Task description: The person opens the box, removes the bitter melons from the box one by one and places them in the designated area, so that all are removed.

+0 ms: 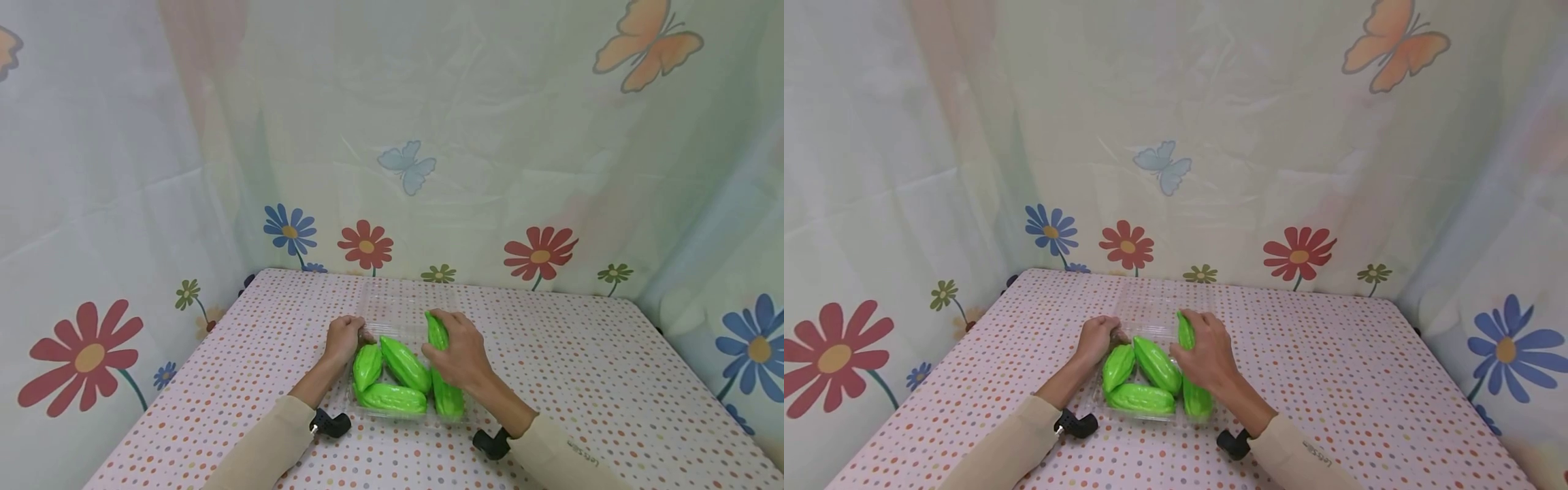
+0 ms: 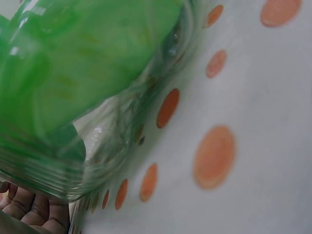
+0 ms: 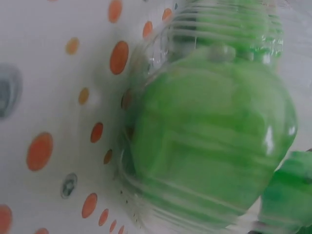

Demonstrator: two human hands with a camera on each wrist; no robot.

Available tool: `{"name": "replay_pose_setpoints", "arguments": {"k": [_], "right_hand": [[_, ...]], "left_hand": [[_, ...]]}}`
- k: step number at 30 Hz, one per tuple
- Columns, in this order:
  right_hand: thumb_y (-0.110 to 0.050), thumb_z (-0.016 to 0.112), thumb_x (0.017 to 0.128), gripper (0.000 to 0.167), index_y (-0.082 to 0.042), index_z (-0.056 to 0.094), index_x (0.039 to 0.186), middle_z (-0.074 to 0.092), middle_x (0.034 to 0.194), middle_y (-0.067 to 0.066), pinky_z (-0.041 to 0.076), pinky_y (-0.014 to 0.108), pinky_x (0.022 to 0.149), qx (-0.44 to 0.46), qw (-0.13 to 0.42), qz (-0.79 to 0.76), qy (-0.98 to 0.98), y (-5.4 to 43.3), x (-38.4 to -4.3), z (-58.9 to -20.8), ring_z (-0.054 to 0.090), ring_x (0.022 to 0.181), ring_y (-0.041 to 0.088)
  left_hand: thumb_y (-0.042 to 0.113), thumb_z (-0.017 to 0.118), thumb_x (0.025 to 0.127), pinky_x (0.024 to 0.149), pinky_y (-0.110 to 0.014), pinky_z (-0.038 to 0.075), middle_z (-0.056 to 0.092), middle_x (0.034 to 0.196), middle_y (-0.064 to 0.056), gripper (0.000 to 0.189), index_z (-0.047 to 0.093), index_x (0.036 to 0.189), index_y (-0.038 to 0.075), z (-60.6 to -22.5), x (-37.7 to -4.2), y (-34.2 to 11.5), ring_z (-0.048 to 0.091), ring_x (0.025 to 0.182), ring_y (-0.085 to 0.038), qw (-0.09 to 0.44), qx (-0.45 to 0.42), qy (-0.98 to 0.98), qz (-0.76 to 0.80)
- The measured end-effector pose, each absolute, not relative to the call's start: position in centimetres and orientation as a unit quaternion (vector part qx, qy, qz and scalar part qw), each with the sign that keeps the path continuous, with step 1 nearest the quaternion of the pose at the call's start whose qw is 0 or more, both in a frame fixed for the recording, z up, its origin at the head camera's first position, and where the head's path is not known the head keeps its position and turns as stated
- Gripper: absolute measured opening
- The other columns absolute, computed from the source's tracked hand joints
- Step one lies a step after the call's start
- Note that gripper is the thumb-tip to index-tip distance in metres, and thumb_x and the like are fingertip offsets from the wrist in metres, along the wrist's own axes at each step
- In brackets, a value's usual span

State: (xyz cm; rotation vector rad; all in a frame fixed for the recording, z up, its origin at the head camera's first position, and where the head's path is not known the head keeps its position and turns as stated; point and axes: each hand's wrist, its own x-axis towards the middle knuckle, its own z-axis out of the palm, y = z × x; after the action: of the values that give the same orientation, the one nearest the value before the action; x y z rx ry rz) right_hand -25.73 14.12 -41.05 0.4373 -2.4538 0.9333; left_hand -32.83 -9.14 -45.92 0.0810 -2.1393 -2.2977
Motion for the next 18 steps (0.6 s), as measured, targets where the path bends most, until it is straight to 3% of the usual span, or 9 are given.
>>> {"name": "replay_pose_setpoints", "arguments": {"k": [7,14,18], "right_hand": [[-0.012,0.075,0.08,0.054,-0.006,0.062,0.133,0.061,0.116,0.023,0.046,0.031,0.057,0.15,0.239,0.344,-0.896,14.44,-25.9,-41.18,0.054,0.076,0.023],[-0.011,0.075,0.079,0.056,-0.006,0.062,0.133,0.061,0.113,0.023,0.047,0.032,0.057,0.146,0.247,0.343,-0.894,14.62,-26.27,-41.28,0.055,0.076,0.023],[-0.011,0.076,0.08,0.056,-0.004,0.061,0.133,0.061,0.111,0.023,0.047,0.033,0.058,0.141,0.246,0.339,-0.897,14.86,-26.48,-41.09,0.055,0.077,0.025]], "left_hand": [[0.013,0.048,0.106,0.071,-0.033,0.061,0.058,0.073,-0.005,0.026,0.056,0.103,-0.011,-45.97,-32.76,-9.24,0.066,0.067,-0.015,-0.001,0.027,-0.679,-0.733],[0.012,0.048,0.106,0.07,-0.033,0.061,0.058,0.072,-0.006,0.024,0.052,0.085,0.002,-45.98,-32.92,-9.23,0.066,0.066,-0.016,0.007,0.023,-0.679,-0.734],[0.013,0.048,0.106,0.071,-0.033,0.061,0.059,0.073,-0.006,0.024,0.054,0.088,-0.002,-45.92,-32.93,-9.17,0.065,0.067,-0.016,0.009,0.019,-0.682,-0.731]]}}
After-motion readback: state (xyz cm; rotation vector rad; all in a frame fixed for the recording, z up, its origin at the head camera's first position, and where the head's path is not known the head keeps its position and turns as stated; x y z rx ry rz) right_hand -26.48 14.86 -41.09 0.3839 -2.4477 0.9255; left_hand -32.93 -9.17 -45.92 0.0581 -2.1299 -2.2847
